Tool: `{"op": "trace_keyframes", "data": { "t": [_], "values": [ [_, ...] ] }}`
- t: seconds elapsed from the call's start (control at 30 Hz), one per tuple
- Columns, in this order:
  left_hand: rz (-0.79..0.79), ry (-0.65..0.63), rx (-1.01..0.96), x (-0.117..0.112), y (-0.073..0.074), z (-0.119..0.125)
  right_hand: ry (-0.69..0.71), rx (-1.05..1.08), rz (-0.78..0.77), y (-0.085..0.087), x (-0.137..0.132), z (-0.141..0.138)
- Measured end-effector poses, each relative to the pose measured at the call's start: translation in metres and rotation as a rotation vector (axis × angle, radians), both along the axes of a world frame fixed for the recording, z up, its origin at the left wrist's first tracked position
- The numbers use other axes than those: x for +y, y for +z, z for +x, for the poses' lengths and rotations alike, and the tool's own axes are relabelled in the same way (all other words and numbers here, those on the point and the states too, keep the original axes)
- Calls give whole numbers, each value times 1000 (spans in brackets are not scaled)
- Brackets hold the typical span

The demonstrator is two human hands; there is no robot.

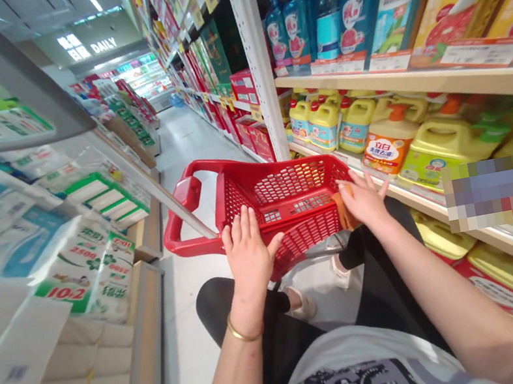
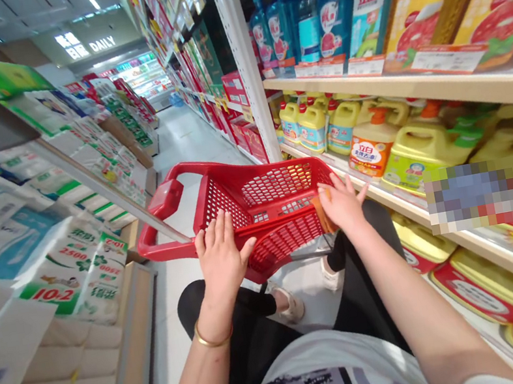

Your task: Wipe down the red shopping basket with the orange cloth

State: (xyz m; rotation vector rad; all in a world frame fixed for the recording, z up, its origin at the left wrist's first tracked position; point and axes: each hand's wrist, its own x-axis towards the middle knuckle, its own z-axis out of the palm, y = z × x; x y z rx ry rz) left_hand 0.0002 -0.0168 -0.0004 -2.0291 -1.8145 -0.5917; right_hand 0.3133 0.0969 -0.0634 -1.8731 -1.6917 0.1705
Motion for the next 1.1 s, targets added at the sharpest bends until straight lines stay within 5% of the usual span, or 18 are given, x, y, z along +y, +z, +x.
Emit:
{"op": "trace_keyframes", "data": {
  "t": [0.07, 0.13, 0.33, 0.43, 0.57, 0.87, 1.1],
  "values": [
    [0, 8, -5, 1, 0, 1, -76, 27, -69, 1, 4, 7],
    [1, 13, -9, 1, 0, 1, -63, 5, -41, 6, -3, -15],
    [19, 16, 18, 0, 2, 1, 437, -28, 206, 29, -57, -144],
    [5, 21, 40, -1, 3, 1, 570, 0, 219, 35, -66, -166],
    [-15, 23, 47, -1, 5, 2, 591, -10, 222, 29, -57, -147],
    [5, -2, 8, 0, 0, 1, 397, -82, 173, 5, -28, -71],
    [7, -32, -118, -5, 5, 7, 317, 17, 92, 6, -49, -14]
  ]
}}
